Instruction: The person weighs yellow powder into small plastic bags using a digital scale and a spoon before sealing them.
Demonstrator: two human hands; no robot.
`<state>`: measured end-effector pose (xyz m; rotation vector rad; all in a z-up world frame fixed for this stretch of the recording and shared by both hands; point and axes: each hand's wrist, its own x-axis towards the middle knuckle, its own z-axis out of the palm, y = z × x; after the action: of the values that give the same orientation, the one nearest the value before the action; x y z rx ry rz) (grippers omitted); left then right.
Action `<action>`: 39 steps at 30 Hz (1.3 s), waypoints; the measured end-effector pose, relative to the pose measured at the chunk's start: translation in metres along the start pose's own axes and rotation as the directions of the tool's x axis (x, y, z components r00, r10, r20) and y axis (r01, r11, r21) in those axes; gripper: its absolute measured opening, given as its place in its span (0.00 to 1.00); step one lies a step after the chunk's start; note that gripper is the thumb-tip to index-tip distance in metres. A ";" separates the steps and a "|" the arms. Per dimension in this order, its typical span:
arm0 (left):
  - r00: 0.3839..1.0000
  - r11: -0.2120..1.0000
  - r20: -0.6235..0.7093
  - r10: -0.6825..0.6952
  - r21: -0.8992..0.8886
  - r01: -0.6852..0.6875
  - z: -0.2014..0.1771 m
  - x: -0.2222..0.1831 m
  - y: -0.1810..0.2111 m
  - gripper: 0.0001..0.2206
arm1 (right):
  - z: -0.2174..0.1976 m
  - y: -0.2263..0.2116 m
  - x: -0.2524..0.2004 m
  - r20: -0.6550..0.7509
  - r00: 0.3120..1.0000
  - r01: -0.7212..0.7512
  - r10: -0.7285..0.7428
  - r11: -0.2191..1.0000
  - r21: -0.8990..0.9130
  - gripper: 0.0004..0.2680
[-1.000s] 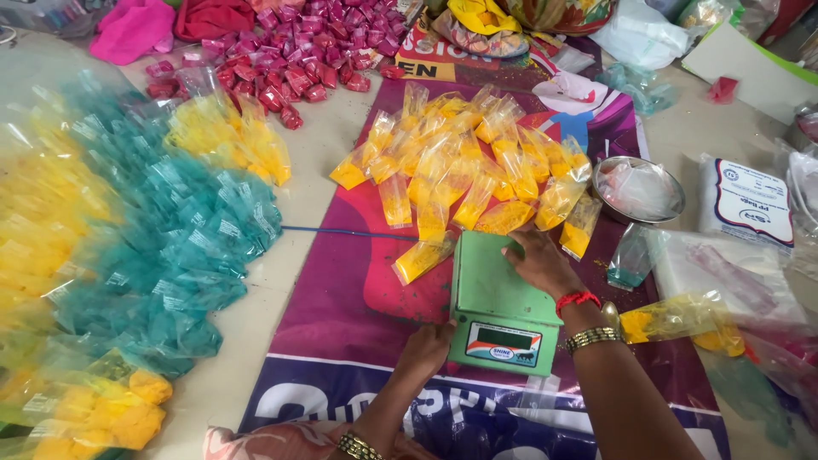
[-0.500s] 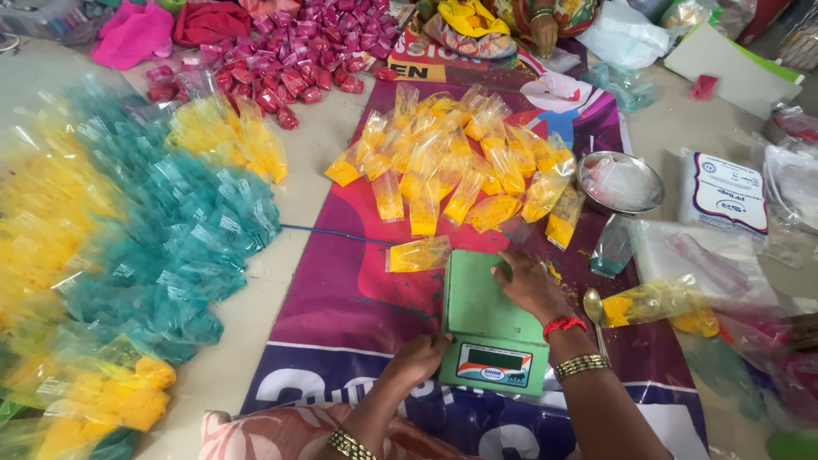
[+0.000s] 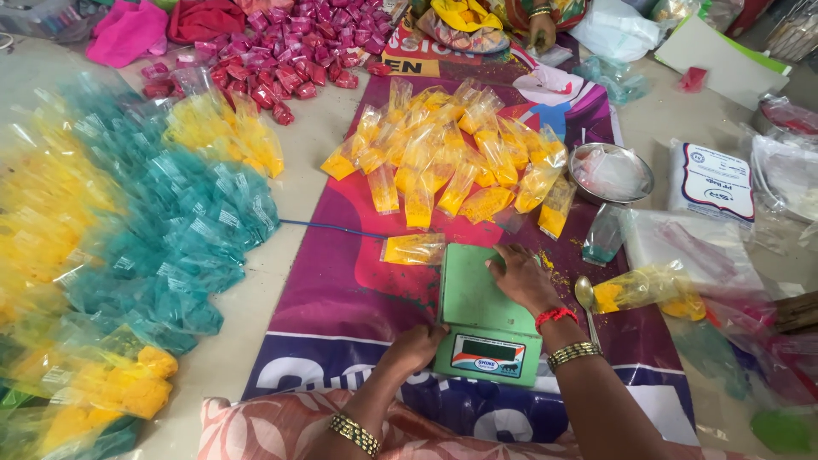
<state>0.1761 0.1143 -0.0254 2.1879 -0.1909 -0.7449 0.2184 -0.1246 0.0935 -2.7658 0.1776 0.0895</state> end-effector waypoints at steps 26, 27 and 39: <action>0.959 0.990 -0.275 -0.067 0.098 0.098 -0.107 -0.024 0.029 0.18 | 0.016 -0.043 0.064 -0.086 0.996 0.023 -0.024 1.000 -0.011 0.17; 0.959 0.990 -0.276 -0.070 0.097 0.101 -0.111 -0.023 0.027 0.18 | 0.014 -0.056 0.068 -0.084 0.996 0.025 -0.026 1.000 -0.010 0.17; 0.934 0.999 -0.356 -0.023 0.019 0.031 -0.130 -0.015 0.014 0.17 | 0.068 -0.063 0.135 -0.025 0.999 0.040 -0.039 0.997 0.072 0.12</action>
<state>0.2394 0.1945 0.0575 2.3087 0.0160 -0.3501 0.3577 -0.0566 0.0411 -2.6970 0.1298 0.0394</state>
